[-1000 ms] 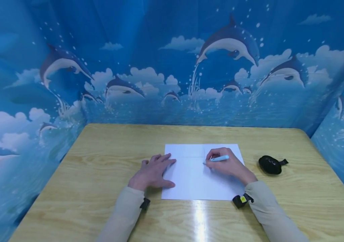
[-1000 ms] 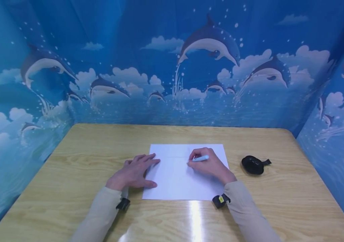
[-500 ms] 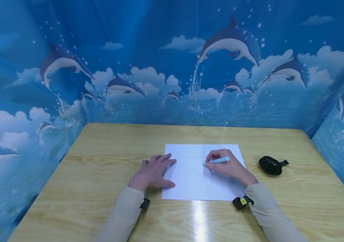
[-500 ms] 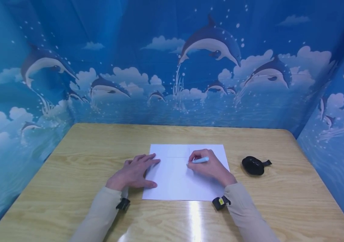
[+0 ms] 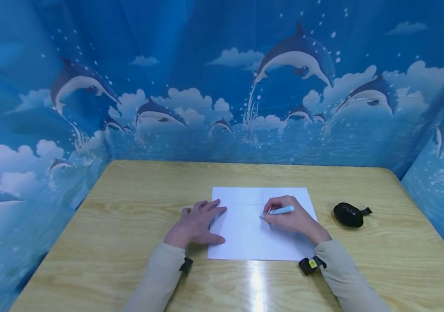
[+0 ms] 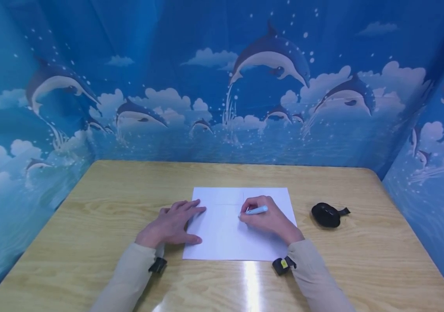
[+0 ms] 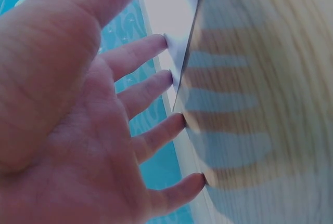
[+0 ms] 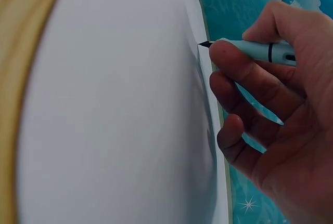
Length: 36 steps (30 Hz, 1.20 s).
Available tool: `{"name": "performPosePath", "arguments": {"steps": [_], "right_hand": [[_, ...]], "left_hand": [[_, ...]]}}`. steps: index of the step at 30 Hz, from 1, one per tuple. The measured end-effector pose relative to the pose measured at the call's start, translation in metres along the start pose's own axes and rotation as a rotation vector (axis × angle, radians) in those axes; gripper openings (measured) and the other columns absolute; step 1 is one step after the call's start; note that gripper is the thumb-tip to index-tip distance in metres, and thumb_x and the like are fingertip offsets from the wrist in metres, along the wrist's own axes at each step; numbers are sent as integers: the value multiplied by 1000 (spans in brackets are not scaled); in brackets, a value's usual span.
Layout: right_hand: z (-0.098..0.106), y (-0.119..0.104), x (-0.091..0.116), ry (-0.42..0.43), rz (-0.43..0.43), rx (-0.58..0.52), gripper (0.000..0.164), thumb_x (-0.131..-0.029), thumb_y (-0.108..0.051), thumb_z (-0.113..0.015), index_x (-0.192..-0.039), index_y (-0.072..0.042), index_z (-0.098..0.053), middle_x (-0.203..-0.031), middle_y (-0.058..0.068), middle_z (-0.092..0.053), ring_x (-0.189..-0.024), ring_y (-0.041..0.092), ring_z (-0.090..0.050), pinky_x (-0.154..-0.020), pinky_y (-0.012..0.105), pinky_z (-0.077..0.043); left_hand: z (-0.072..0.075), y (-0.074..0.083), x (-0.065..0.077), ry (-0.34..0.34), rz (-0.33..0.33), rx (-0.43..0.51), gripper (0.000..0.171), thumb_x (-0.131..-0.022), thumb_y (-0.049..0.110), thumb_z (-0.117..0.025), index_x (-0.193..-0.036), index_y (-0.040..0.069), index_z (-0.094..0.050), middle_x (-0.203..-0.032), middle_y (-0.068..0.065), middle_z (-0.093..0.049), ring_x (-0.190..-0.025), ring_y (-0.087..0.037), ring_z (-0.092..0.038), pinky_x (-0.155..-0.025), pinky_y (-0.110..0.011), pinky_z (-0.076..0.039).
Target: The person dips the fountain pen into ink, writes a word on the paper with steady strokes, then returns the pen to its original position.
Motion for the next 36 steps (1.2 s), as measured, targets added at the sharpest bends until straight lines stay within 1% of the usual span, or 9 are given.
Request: {"name": "performPosePath", "arguments": {"steps": [4, 11, 21, 26, 36], "right_hand": [[-1, -2, 0, -8, 2, -2, 8, -88, -18, -73, -87, -10, -73, -70, -4, -70, -62, 14, -58, -57, 23, -45], [-2, -3, 1, -23, 15, 1, 10, -88, -19, -74, -88, -9, -74, -70, -5, -70, -63, 13, -58, -59, 23, -45], [-4, -3, 3, -46, 42, -11, 6, -90, -16, -72, -87, -12, -74, -71, -3, -71, -61, 11, -58, -58, 22, -44], [-5, -3, 3, -47, 34, 7, 3, -89, -16, -73, -87, -14, -74, -70, -4, -70, -61, 11, -57, -58, 22, -43], [-5, -4, 3, -47, 32, 9, 6, -90, -18, -72, -87, -13, -73, -69, -4, -70, -61, 11, -57, -58, 22, -43]], "left_hand": [[1, 0, -1, 8, 3, -10, 85, -83, 55, -79, -156, 30, -44, -170, 0, -29, -156, -36, -25, -117, -71, -25], [1, 0, 0, 1, 11, -1, 84, -83, 55, -80, -155, 31, -44, -170, 1, -29, -156, -36, -24, -118, -71, -24], [0, 1, 1, 4, -2, 8, 84, -84, 54, -80, -156, 30, -44, -170, 1, -29, -156, -36, -24, -117, -72, -24], [0, 1, 1, 5, -4, 5, 84, -84, 54, -80, -155, 30, -44, -170, 1, -29, -156, -36, -25, -117, -72, -25], [0, 0, 1, 4, 4, 9, 84, -83, 55, -80, -155, 31, -44, -170, 1, -29, -156, -36, -24, -118, -71, -24]]}}
Point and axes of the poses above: each hand's wrist, its own x-axis away from the middle knuckle, its own z-axis out of the back of the hand, y = z × x, the point moved 5 cm from there along -x, towards the middle knuckle
